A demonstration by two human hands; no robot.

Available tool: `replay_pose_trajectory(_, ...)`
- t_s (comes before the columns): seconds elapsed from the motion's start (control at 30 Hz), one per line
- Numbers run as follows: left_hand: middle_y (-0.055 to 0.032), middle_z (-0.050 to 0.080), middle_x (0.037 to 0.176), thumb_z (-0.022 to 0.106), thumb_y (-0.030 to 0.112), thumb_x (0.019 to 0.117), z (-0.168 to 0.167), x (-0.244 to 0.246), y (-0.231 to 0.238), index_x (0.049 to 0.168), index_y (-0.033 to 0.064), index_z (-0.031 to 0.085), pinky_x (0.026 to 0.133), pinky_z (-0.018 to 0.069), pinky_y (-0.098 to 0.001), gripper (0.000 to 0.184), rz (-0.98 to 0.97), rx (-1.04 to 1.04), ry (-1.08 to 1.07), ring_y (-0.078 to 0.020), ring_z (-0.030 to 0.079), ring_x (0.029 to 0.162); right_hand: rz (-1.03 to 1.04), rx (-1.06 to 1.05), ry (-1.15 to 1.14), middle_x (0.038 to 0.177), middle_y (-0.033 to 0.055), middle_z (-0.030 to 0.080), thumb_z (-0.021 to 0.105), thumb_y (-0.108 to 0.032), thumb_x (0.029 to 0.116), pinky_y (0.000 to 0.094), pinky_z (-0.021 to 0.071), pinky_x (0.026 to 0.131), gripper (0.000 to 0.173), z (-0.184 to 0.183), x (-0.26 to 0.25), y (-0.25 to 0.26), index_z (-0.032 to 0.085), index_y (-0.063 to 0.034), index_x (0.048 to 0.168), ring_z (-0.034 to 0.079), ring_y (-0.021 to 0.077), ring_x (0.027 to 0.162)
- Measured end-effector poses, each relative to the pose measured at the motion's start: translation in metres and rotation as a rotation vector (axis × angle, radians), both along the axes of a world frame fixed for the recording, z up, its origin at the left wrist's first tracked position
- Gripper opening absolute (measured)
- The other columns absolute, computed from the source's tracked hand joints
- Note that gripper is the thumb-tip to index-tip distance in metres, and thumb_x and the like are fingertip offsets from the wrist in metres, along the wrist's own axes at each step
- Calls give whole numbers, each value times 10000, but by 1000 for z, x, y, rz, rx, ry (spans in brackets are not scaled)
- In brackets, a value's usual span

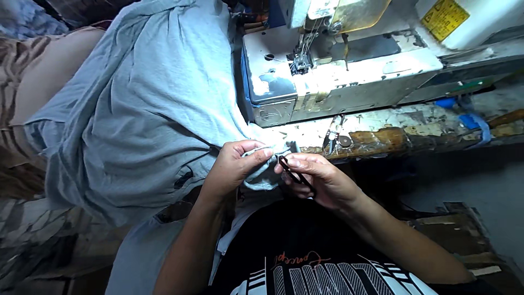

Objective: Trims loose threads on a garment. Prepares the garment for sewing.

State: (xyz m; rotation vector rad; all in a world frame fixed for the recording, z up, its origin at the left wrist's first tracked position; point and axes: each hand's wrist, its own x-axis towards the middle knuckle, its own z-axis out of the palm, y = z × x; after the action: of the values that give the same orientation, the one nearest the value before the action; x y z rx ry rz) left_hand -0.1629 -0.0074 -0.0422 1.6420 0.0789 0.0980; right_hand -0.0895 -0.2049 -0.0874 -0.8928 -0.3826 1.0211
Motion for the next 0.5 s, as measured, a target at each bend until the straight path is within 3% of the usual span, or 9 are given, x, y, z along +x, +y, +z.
replay_pose_trajectory(0.5, -10, 698, 735, 628, 21, 967, 1, -2, -3, 894, 30, 747, 565, 529, -169, 139, 1, 42, 16, -19, 626, 614, 10, 40, 32, 756, -16, 632, 579, -232, 1016, 109, 401, 476, 224, -3, -1, -1, 730, -72, 976, 485, -32, 521)
